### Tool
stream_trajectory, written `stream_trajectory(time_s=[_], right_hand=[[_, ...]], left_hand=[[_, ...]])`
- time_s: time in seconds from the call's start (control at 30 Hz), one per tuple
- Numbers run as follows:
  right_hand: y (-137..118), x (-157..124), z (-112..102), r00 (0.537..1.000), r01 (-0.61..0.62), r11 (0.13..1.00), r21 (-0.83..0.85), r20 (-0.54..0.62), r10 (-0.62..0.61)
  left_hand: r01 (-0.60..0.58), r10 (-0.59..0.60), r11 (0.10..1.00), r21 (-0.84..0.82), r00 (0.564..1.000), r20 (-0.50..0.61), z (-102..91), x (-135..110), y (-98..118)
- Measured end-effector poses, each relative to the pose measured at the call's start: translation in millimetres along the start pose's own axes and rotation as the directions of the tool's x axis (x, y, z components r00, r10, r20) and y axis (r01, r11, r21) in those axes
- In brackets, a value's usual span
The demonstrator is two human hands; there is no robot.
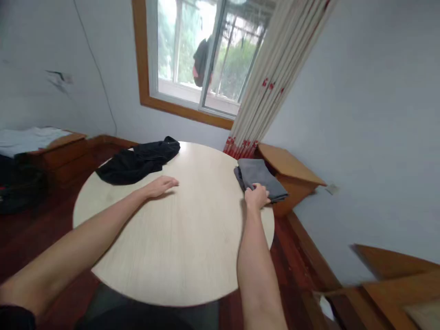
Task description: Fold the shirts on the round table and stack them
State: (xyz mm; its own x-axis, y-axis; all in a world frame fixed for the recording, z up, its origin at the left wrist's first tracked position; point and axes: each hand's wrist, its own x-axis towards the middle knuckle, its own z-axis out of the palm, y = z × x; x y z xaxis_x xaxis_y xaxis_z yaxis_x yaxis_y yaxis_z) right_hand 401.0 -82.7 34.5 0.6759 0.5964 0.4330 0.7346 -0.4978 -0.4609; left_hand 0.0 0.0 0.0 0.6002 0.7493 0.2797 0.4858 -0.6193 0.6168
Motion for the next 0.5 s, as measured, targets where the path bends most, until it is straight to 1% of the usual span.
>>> stream_trajectory(time_s=[0.07, 0.13, 0.2, 0.23, 0.3, 0.33, 0.37, 0.4, 0.43, 0.47, 0.5], right_hand=[[2, 1, 1, 1.0, -0.013, 0.999, 0.05, -0.01, 0.013], [2, 2, 0, 0.998, 0.027, 0.99, 0.135, -0.061, -0.019], [-3, 4, -4, 0.981, 0.132, 0.959, 0.252, -0.175, -0.089], [-9, 3, -7, 0.961, 0.208, 0.929, 0.307, -0.24, -0.136], [-28, -4, -15, 0.91, 0.371, 0.836, 0.403, -0.338, -0.241], [-40, -11, -18, 0.886, 0.444, 0.773, 0.453, -0.349, -0.305], [-53, -22, -21, 0.864, 0.502, 0.697, 0.512, -0.326, -0.383], [-65, -35, -23, 0.832, 0.538, 0.606, 0.586, -0.256, -0.491], [-76, -49, -24, 0.766, 0.532, 0.515, 0.672, -0.124, -0.631], [-86, -62, -23, 0.638, 0.465, 0.455, 0.759, 0.068, -0.767], [-92, -74, -22, 0.471, 0.353, 0.441, 0.825, 0.251, -0.846]], left_hand=[[0.035, -0.035, 0.998, -0.056, 0.999, -0.016, 0.1, -1, -3], [0.061, -0.064, 0.994, -0.092, 0.998, -0.027, -0.1, -2, -5], [0.084, -0.089, 0.99, -0.111, 0.995, -0.04, -0.2, -3, -6], [0.089, -0.094, 0.99, -0.113, 0.995, -0.044, 0.0, -3, -6], [0.082, -0.089, 0.989, -0.12, 0.995, -0.056, 0.9, -3, -4], [0.069, -0.078, 0.99, -0.125, 0.995, -0.069, 1.7, -3, -3], [0.053, -0.065, 0.99, -0.129, 0.994, -0.089, 2.6, -3, -2], [0.037, -0.052, 0.99, -0.133, 0.992, -0.115, 3.6, -4, 0], [0.021, -0.041, 0.99, -0.136, 0.989, -0.142, 4.5, -4, 2], [0.008, -0.031, 0.99, -0.138, 0.985, -0.168, 5.1, -4, 4], [-0.003, -0.025, 0.99, -0.141, 0.981, -0.192, 5.3, -5, 6]])
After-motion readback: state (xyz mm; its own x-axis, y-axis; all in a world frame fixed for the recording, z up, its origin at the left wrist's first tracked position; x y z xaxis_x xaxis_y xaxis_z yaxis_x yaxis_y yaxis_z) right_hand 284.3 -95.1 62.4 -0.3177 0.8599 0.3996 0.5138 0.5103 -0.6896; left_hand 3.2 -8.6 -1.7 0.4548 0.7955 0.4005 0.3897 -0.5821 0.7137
